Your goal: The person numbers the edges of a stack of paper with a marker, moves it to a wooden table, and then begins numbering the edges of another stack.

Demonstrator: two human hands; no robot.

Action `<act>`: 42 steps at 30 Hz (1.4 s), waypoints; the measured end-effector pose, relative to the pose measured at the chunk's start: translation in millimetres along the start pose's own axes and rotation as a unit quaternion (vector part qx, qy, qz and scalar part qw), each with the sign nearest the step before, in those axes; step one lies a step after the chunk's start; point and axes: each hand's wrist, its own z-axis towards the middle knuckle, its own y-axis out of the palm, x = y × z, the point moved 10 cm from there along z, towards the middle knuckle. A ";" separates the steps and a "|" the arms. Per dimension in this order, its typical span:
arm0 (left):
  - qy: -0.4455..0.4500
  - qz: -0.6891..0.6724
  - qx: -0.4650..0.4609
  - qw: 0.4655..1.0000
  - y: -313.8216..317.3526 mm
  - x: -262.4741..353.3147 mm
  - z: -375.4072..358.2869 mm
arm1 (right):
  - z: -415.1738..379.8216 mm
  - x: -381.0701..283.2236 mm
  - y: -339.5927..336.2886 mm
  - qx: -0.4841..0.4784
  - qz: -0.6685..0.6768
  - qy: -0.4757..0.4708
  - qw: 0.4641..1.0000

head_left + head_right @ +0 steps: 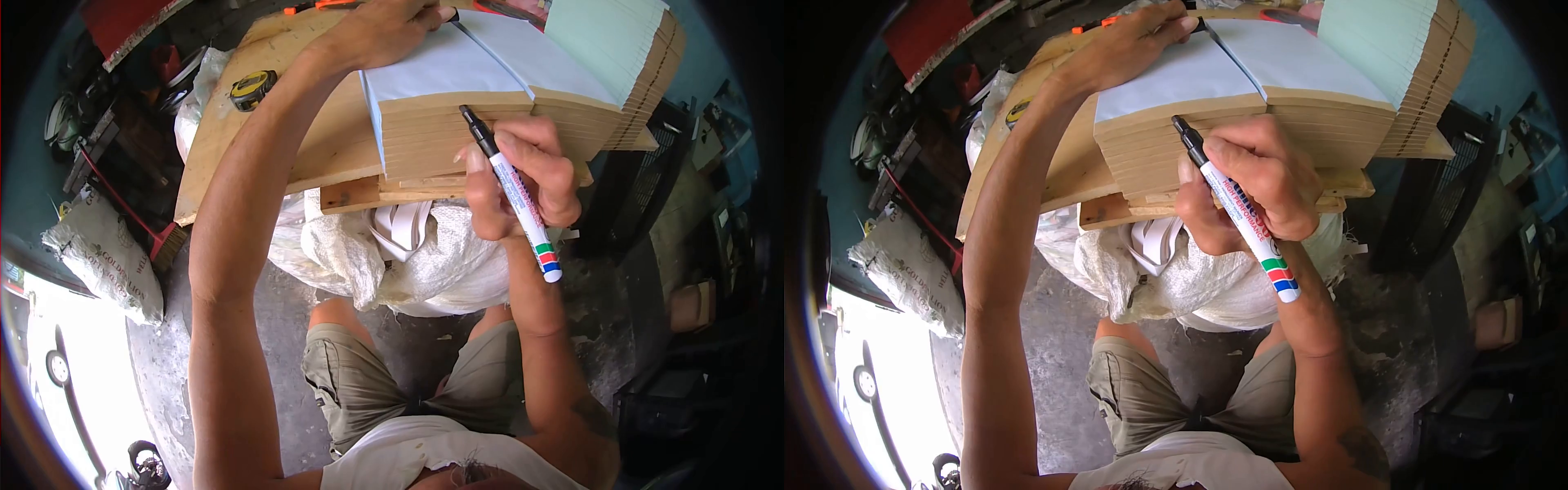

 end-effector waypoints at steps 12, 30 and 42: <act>-0.004 0.007 -0.001 1.000 -2.2 2.5 -2.2 | -3.7 -3.0 1.7 -0.001 0.016 -0.010 1.000; -0.012 0.020 -0.001 1.000 6.6 -13.3 6.6 | -3.2 -4.0 2.2 0.002 -0.002 0.000 1.000; -0.015 0.015 -0.007 1.000 5.0 -8.9 5.3 | -7.2 -0.3 1.3 -0.005 0.036 0.034 0.999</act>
